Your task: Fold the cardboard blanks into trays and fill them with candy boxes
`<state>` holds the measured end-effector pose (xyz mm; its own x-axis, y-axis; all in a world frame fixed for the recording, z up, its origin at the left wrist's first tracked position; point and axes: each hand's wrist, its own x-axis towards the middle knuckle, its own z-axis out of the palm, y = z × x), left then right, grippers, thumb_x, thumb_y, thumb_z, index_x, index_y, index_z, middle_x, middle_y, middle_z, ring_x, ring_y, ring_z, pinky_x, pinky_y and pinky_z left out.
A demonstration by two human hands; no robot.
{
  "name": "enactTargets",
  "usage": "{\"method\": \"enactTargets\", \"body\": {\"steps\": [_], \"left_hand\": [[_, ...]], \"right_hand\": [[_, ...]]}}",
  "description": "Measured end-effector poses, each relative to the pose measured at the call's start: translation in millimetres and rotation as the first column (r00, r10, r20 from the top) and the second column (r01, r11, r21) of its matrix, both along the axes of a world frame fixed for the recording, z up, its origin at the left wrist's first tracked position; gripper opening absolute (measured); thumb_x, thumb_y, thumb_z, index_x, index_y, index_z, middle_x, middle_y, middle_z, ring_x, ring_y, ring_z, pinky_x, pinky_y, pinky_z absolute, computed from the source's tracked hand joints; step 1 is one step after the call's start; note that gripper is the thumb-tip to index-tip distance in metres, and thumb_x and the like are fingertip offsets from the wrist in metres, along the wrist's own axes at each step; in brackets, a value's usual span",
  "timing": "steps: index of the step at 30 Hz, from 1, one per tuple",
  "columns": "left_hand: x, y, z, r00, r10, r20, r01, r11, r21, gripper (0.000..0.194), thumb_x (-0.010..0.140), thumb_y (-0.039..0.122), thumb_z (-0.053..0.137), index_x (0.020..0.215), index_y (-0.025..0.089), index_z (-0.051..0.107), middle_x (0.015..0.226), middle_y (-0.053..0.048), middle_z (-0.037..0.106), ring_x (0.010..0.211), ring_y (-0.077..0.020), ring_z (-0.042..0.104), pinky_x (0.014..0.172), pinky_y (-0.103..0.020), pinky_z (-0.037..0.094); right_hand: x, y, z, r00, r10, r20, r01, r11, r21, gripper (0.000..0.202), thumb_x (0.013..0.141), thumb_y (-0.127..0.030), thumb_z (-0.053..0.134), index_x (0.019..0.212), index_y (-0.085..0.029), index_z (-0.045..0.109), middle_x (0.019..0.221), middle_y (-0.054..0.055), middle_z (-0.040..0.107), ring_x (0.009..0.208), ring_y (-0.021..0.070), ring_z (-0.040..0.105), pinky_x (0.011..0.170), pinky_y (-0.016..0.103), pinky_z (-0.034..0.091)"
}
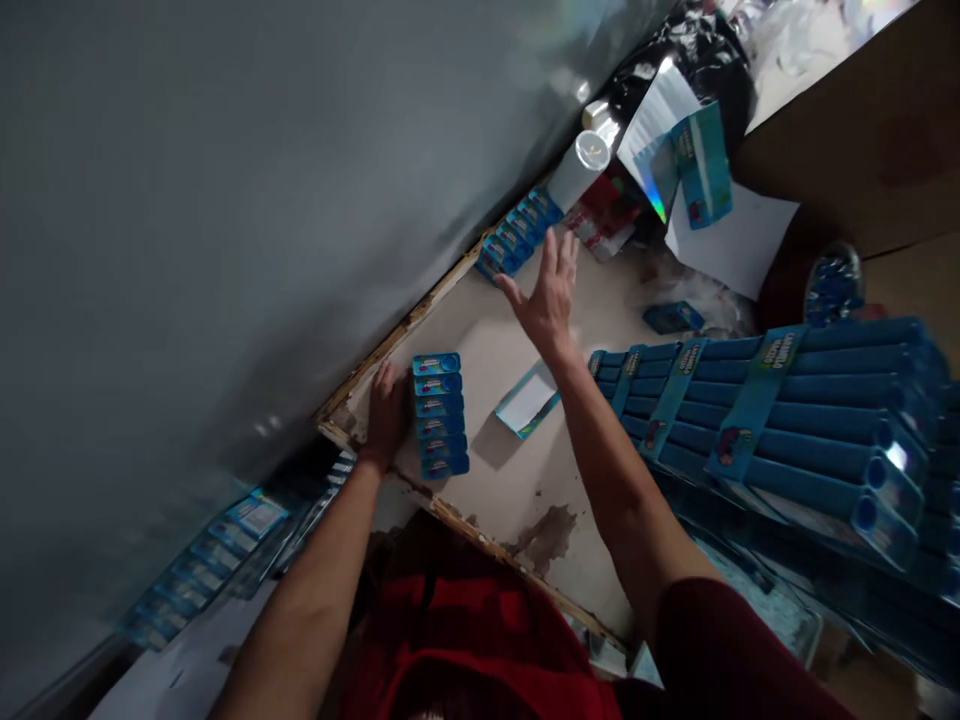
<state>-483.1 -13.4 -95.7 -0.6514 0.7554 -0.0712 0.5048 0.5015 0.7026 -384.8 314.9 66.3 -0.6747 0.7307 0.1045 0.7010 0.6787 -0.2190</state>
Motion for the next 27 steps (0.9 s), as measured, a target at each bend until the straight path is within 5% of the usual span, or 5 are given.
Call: {"method": "enactTargets", "body": {"steps": [3,7,15,20,27], "left_hand": [[4,4,-5.9,0.997,-0.019,-0.069,0.016,0.999,-0.038,0.044,0.104,0.028,0.046,0.144,0.017,0.060,0.163,-0.023,0.050,0.164,-0.0334,0.034,0.133,-0.061,0.031],[7,0,-4.8,0.993,-0.049,-0.104,0.040,0.995,-0.088,0.044,0.103,0.028,0.047,0.144,0.016,0.059,0.163,-0.024,0.050,0.163,-0.0346,0.035,0.132,-0.061,0.032],[6,-1,-6.3,0.989,-0.072,-0.126,0.065,0.996,-0.061,0.044,0.104,0.027,0.047,0.144,0.014,0.059,0.161,-0.026,0.051,0.163,-0.0356,0.034,0.133,-0.060,0.031],[7,-1,-6.9,0.990,-0.053,-0.131,0.045,0.997,-0.067,0.043,0.103,0.028,0.048,0.143,0.018,0.060,0.160,-0.024,0.052,0.163,-0.0350,0.036,0.131,-0.060,0.033],[5,-1,-4.7,0.990,-0.072,-0.118,0.059,0.992,-0.108,0.044,0.104,0.029,0.046,0.144,0.015,0.059,0.161,-0.025,0.051,0.163,-0.0353,0.034,0.133,-0.060,0.030]], "right_hand": [[-43,58,-40.7,0.999,-0.022,0.048,0.022,1.000,0.014,0.096,0.105,-0.073,0.036,0.171,-0.005,0.025,0.176,0.034,0.020,0.168,0.0442,0.012,0.125,0.080,0.016],[-63,62,-77.6,0.991,0.036,0.132,-0.038,0.999,0.015,0.098,0.104,-0.074,0.040,0.170,-0.004,0.029,0.175,0.034,0.021,0.168,0.0425,0.015,0.128,0.077,0.009],[-58,47,-69.9,0.989,-0.009,0.146,0.013,1.000,-0.025,0.079,0.109,-0.055,0.039,0.171,-0.007,0.029,0.177,0.030,0.021,0.168,0.0389,0.015,0.131,0.074,0.006],[-57,39,-64.6,0.984,0.027,0.178,-0.019,0.999,-0.049,0.082,0.102,-0.046,0.056,0.172,-0.013,0.029,0.177,0.026,0.023,0.168,0.0396,0.013,0.131,0.072,0.004],[-68,79,-86.4,0.995,0.040,0.095,-0.035,0.998,-0.056,0.090,0.097,-0.058,0.055,0.171,-0.014,0.028,0.163,0.026,0.036,0.156,0.0448,0.031,0.122,0.077,0.023]]}}
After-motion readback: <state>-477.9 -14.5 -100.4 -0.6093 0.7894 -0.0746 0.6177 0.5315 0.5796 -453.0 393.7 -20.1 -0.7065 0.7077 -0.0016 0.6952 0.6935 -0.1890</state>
